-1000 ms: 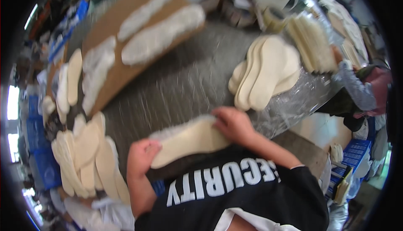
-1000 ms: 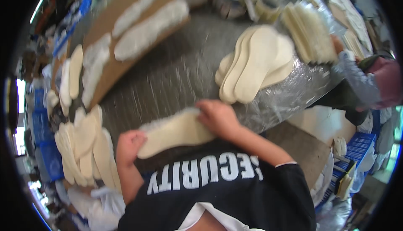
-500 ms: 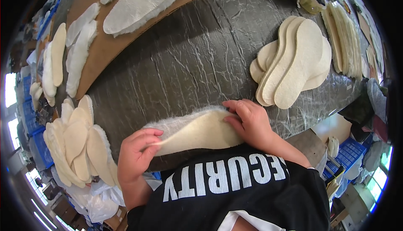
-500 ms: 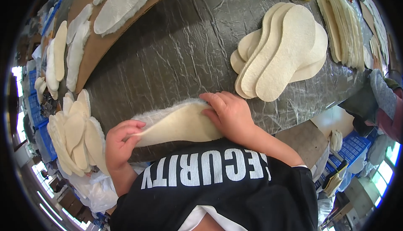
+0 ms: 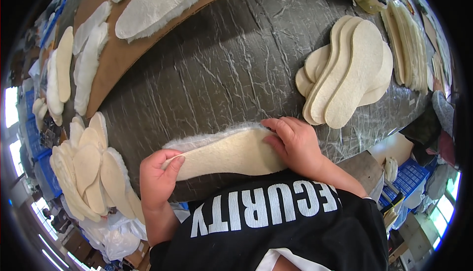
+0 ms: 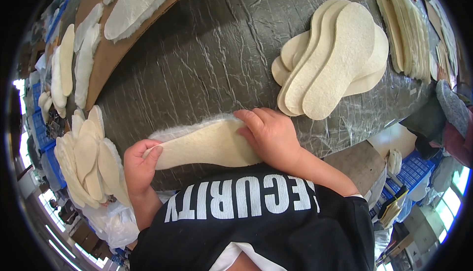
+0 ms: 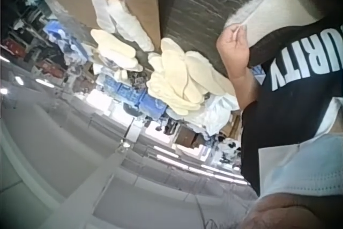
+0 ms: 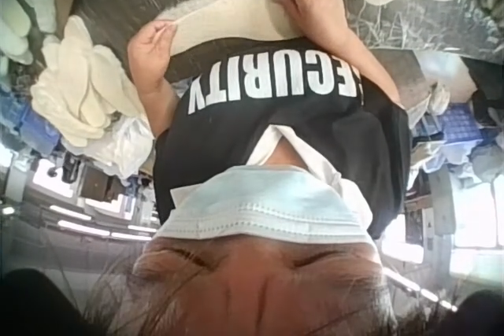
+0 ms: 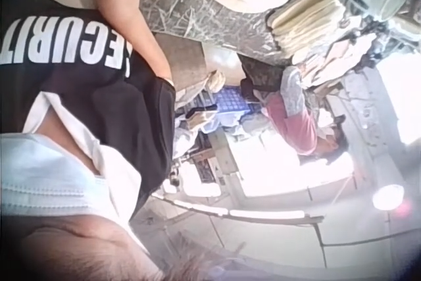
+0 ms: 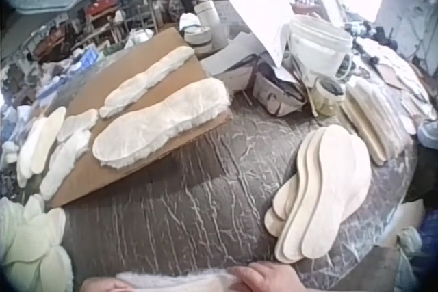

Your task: Sorting and pairing foam and fabric shoe insole components at a manufacturing station.

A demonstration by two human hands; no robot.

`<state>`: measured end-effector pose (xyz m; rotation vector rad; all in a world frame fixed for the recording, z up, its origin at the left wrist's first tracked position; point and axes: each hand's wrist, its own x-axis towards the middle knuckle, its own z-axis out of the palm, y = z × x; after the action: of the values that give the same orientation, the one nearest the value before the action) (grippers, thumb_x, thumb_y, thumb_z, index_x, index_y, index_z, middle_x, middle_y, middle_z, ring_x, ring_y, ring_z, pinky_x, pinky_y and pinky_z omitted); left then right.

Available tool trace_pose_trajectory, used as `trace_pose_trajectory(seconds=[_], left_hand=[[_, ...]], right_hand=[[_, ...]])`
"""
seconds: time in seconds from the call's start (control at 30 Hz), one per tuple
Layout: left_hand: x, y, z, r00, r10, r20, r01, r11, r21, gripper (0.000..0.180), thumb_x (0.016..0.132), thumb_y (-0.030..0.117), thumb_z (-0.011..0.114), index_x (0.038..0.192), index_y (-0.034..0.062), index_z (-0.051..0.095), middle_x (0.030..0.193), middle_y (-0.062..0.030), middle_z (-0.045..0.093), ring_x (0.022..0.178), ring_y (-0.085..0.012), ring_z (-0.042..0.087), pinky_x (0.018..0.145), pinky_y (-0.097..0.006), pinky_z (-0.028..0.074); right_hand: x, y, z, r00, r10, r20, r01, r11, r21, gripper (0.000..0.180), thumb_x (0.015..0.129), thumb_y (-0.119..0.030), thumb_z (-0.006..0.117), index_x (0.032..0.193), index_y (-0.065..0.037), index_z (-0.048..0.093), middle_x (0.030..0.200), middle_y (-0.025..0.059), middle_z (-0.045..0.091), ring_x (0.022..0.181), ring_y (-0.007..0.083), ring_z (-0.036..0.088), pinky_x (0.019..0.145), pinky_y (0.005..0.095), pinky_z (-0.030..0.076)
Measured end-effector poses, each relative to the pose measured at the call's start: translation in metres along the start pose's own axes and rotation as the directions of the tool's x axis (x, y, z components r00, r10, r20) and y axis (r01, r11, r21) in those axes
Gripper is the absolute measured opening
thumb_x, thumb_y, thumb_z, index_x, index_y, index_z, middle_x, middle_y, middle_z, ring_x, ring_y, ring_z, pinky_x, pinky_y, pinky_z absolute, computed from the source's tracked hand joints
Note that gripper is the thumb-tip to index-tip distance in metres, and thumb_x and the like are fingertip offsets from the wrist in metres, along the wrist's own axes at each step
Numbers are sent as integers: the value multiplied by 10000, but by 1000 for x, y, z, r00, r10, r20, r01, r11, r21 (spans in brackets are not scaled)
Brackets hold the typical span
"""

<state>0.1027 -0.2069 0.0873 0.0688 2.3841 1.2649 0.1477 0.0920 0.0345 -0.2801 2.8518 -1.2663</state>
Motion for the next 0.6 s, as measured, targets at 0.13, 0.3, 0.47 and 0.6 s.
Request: trace_pose_trajectory(seconds=[0.13, 0.3, 0.47, 0.6], left_hand=[[0, 5, 0, 1000, -25, 9, 25, 1000, 3, 105, 815, 62, 682, 866, -26, 659, 843, -105, 691, 757, -172, 635, 711, -255, 478], [0, 11, -1, 968, 251, -9, -250, 967, 40, 103, 805, 64, 697, 861, -15, 664, 848, -123, 691, 737, -172, 637, 676, -252, 483], [-5, 17, -7, 997, 67, 28, -68, 997, 31, 110, 800, 48, 705, 879, -20, 670, 829, -112, 681, 746, -148, 630, 663, -243, 476], [-9, 18, -9, 998, 30, 51, -29, 999, -27, 141, 794, 50, 714, 905, -26, 673, 846, -95, 682, 761, -131, 626, 680, -238, 473]], right_hand=[[2, 0, -1, 1000, 0, 10, 0, 1000, -9, 349, 726, -85, 707, 1052, -37, 593, 776, 106, 607, 699, 298, 604, 612, 386, 490], [3, -1, -1, 999, -7, 41, 9, 999, -42, 330, 732, -93, 701, 1045, -45, 607, 755, 102, 595, 686, 299, 601, 613, 383, 497], [2, -3, -2, 996, -33, 87, 44, 991, -128, 295, 743, -99, 682, 1029, -56, 622, 795, 79, 588, 701, 279, 603, 585, 375, 498], [4, -12, -10, 979, -93, 183, 141, 952, -270, 581, 680, -279, 731, 1199, -84, 558, 1154, 123, 538, 1038, 302, 545, 837, 422, 462]])
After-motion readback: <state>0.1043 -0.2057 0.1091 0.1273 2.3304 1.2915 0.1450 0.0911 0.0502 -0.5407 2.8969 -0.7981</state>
